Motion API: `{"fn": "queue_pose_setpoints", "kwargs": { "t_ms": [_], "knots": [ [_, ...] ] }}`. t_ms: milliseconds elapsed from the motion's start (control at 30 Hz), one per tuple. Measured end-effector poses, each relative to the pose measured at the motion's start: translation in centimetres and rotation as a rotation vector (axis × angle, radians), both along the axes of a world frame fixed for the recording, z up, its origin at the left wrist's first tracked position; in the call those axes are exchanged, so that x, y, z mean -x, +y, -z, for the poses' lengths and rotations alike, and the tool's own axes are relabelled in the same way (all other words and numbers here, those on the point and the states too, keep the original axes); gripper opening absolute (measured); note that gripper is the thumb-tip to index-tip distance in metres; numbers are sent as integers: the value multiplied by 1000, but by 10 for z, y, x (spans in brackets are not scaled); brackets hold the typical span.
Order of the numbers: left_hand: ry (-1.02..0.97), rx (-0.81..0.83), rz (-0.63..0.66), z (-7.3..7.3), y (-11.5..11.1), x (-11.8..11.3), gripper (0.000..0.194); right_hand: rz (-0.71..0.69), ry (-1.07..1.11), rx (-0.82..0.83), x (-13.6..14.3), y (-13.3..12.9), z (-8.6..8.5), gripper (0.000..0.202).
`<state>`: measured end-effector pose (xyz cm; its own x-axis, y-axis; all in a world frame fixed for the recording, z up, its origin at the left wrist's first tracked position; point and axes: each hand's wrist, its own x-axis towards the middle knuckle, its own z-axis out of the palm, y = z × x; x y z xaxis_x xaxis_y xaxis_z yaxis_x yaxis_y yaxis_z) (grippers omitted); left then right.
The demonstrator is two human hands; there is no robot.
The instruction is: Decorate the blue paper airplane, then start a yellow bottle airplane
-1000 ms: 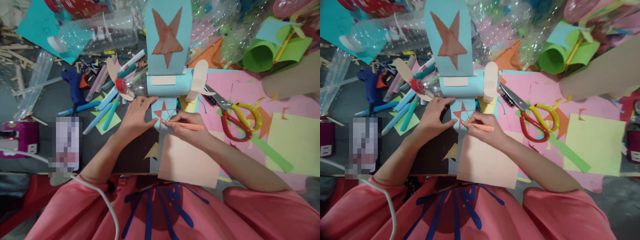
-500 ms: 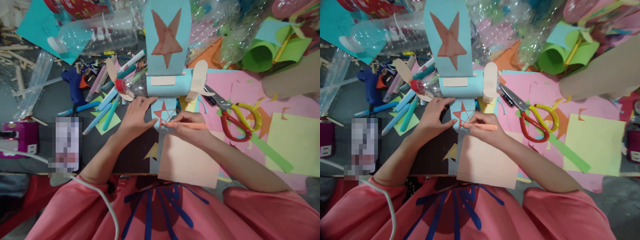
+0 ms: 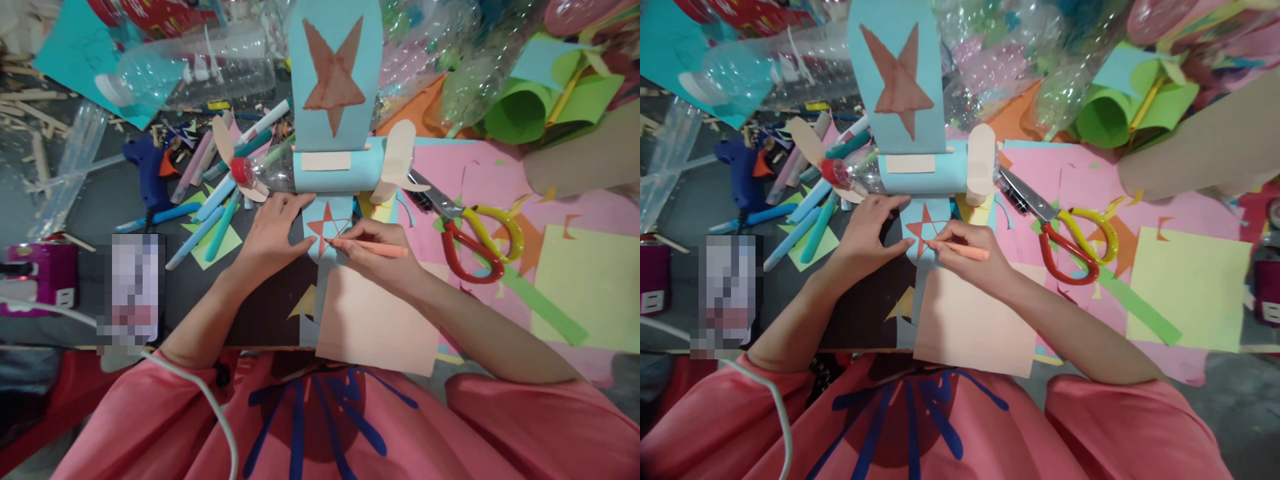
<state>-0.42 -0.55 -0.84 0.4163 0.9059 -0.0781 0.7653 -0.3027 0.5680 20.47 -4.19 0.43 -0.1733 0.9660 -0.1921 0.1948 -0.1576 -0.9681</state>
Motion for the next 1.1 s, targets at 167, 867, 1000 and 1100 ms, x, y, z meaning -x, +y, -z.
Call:
{"fn": "queue_pose_setpoints", "kwargs": {
  "t_ms": [167,867,1000,1100],
  "knots": [
    [9,17,9,-3,1,-1,59,32,55,21,0,0,1,18],
    [20,39,10,-4,1,0,60,9,26,130,-1,2,-5,23],
    [17,22,11,-3,1,0,60,74,79,95,0,2,-1,15],
    [20,14,13,-3,1,0,59,79,63,68,2,2,-2,16]
  ]
}}
